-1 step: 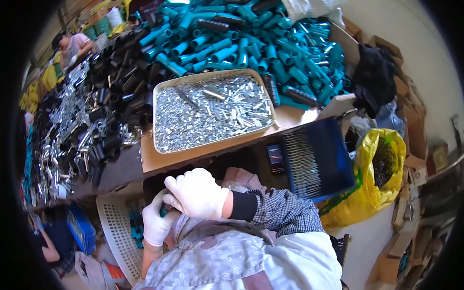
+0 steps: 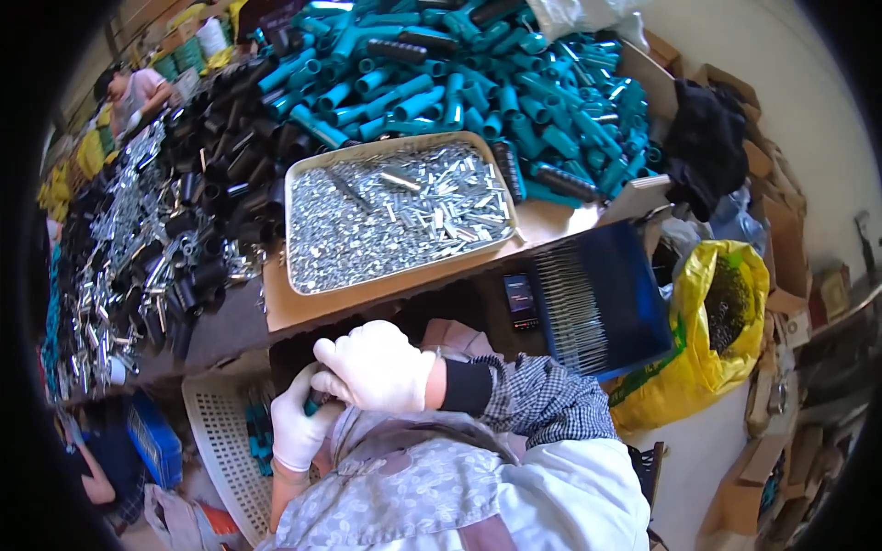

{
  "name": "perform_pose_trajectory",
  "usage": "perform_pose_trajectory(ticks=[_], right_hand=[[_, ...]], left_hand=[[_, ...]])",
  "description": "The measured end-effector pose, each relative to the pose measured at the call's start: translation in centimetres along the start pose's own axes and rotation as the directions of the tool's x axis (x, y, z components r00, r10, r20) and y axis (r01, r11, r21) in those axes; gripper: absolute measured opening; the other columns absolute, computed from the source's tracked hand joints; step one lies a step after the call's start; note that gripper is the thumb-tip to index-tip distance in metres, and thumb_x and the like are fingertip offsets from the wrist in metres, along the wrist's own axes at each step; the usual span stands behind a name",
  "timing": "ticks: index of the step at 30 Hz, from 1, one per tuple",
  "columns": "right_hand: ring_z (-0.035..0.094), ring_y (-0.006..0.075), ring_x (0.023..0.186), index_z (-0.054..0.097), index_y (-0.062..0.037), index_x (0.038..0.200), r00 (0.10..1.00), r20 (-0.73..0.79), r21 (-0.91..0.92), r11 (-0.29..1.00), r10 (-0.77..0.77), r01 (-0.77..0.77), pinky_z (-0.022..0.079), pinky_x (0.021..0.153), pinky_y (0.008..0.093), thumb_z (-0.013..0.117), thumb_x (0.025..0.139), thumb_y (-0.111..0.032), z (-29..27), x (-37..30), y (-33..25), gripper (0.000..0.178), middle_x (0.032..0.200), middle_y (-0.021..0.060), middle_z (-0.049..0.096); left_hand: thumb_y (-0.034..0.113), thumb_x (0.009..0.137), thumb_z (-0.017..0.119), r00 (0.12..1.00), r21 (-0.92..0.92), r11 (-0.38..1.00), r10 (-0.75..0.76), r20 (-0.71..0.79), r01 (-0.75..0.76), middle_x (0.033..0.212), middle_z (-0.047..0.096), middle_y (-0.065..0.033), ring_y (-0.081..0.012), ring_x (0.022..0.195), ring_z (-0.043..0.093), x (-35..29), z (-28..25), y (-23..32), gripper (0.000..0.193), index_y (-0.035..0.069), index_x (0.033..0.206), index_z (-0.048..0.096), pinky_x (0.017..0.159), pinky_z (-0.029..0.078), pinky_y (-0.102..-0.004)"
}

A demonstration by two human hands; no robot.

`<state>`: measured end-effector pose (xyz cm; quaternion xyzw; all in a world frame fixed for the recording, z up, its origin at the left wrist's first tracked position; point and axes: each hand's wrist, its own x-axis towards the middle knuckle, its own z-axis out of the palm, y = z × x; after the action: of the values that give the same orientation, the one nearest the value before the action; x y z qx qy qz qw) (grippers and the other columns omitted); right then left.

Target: Assembling hardware components by fitting plastic handles onto metal parts and sorting them into bins.

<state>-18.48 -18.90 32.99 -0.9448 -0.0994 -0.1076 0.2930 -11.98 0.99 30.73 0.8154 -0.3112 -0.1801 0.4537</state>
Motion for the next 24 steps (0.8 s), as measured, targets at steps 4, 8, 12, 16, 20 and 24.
perform_pose_trajectory(ticks=[4, 8, 12, 16, 20, 24], right_hand=[[0.069, 0.0376, 0.082, 0.070, -0.0087, 0.102, 0.979, -0.203, 0.162, 0.986, -0.003, 0.036, 0.055, 0.073, 0.0444, 0.064, 0.096, -0.026, -5.1, -1.4, 4.1, 0.019, 0.084, 0.0137, 0.070], [0.070, 0.0292, 0.078, 0.072, -0.0073, 0.100, 0.872, -0.460, 0.032, 0.985, 0.165, -0.170, 0.055, 0.071, 0.0379, 0.067, 0.093, -0.013, -7.8, -3.9, 7.2, 0.010, 0.084, 0.0110, 0.071], [0.067, 0.0181, 0.065, 0.072, -0.0043, 0.100, 0.761, -0.565, 0.089, 0.940, 0.320, -0.329, 0.053, 0.062, 0.0314, 0.067, 0.094, -0.009, -8.2, -7.4, 8.8, 0.009, 0.076, 0.0081, 0.068], [0.070, 0.0279, 0.073, 0.073, -0.0054, 0.099, 0.587, -0.693, 0.101, 0.862, 0.420, -0.497, 0.054, 0.067, 0.0360, 0.067, 0.094, -0.014, -8.2, -10.8, 12.6, 0.012, 0.081, 0.0137, 0.070], [0.070, 0.0280, 0.072, 0.074, -0.0049, 0.096, 0.542, -0.765, -0.051, 0.806, 0.349, -0.590, 0.055, 0.067, 0.0354, 0.070, 0.090, -0.013, -8.1, -12.8, 15.0, 0.010, 0.080, 0.0123, 0.070], [0.068, 0.0321, 0.083, 0.074, -0.0088, 0.092, 0.527, -0.780, -0.183, 0.684, 0.336, -0.707, 0.054, 0.073, 0.0409, 0.076, 0.083, -0.020, -8.3, -12.3, 15.5, 0.014, 0.086, 0.0103, 0.068]], left_hand=[[0.013, 0.074, 0.083, 0.993, 0.011, 0.994, 0.107, 0.041, -0.108, 0.101, 0.073, -0.0194, -0.0274, 0.088, 0.075, 0.7, 0.7, 0.3, 0.054, 0.003, 0.124, 0.065, 0.081, 0.057, -0.0344], [0.014, 0.078, 0.083, 0.998, 0.014, 0.998, 0.061, -0.021, -0.061, 0.092, 0.073, -0.0141, -0.0156, 0.080, 0.068, 0.4, 1.0, 0.0, 0.046, 0.001, 0.118, 0.066, 0.079, 0.056, -0.0319], [0.012, 0.075, 0.077, 1.000, 0.012, 1.000, 0.011, -0.007, -0.011, 0.082, 0.065, -0.0127, -0.0173, 0.071, 0.056, 0.2, 1.6, -0.6, 0.051, 0.000, 0.123, 0.065, 0.074, 0.053, -0.0331], [0.011, 0.077, 0.080, 1.000, 0.029, 1.000, 0.004, 0.018, -0.005, 0.088, 0.067, -0.0125, -0.0162, 0.076, 0.060, -0.2, 2.1, -1.3, 0.049, 0.000, 0.122, 0.065, 0.078, 0.054, -0.0306], [0.011, 0.076, 0.079, 0.999, 0.003, 1.000, -0.012, 0.047, 0.012, 0.088, 0.066, -0.0121, -0.0173, 0.076, 0.059, 0.0, 2.7, -1.0, 0.051, 0.000, 0.124, 0.064, 0.077, 0.053, -0.0315], [0.010, 0.077, 0.078, 0.999, -0.022, 1.000, -0.020, 0.050, 0.021, 0.088, 0.066, -0.0110, -0.0165, 0.077, 0.059, 0.0, 3.2, -0.9, 0.050, -0.001, 0.124, 0.064, 0.078, 0.053, -0.0310]])
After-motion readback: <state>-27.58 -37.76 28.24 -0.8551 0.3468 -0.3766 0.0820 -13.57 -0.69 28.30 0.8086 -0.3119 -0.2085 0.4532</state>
